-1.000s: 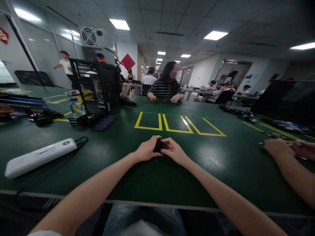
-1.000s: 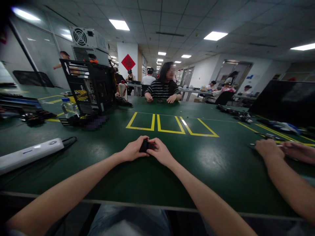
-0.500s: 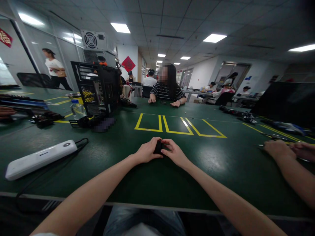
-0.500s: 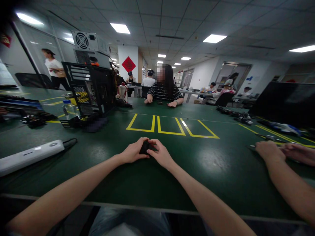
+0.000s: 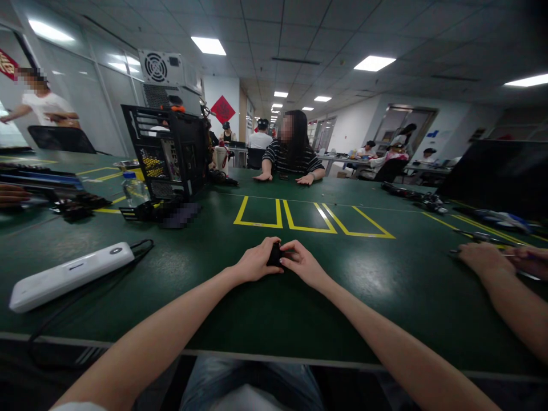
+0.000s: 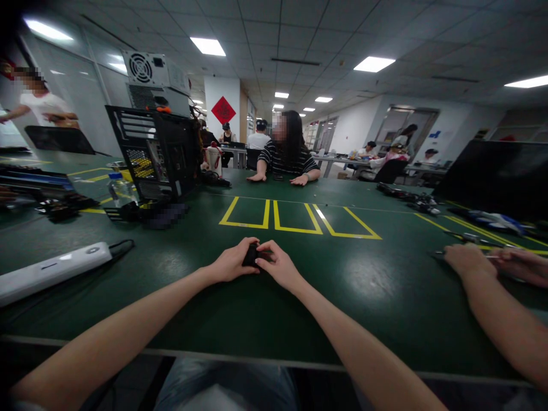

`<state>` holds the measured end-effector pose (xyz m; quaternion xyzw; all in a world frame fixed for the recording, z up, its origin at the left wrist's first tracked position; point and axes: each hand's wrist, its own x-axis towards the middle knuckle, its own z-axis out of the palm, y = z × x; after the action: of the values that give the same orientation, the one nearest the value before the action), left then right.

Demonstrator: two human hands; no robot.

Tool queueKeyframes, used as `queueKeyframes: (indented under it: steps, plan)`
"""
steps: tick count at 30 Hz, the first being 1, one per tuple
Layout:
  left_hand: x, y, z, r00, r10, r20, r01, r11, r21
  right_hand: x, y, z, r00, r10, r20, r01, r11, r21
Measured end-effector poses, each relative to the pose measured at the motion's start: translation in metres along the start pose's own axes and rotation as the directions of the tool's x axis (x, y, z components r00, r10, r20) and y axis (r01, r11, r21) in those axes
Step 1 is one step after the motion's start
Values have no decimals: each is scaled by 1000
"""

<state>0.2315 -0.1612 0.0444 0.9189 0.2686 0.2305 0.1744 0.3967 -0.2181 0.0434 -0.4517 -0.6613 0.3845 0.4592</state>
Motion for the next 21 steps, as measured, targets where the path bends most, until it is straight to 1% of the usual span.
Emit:
queueKeyframes:
  steps: [4, 8, 10, 12, 16, 19, 21]
  plan:
    - [0, 0, 0, 1000, -1, 0, 1, 1000, -9, -1, -3, -1, 1000, 9, 18, -8, 1000, -14]
    - [0, 0, 0, 1000, -5, 2, 5, 1000, 3, -1, -1, 1, 999, 6, 39, -7, 999, 43]
    - [0, 0, 1, 1000, -5, -8, 5, 1000, 8, -1, 1, 2, 1000, 1, 30, -3, 999, 54]
    - [1, -1, 2, 1000, 3, -20, -2, 1000, 8, -1, 2, 3, 1000, -13, 5, 13, 1000, 26]
    - [1, -3, 2, 1000, 23, -18, -23, 1000, 9, -2, 1, 4, 998, -48, -38, 45, 996, -83]
    - [0, -3, 1, 1000, -10, -14, 10, 1000, 18, -5, 1, 4, 995, -68, -74, 56, 987, -153]
    - [0, -4, 0, 1000, -31, -4, 31, 999, 16, -7, 4, 3, 996, -57, -75, 43, 983, -176]
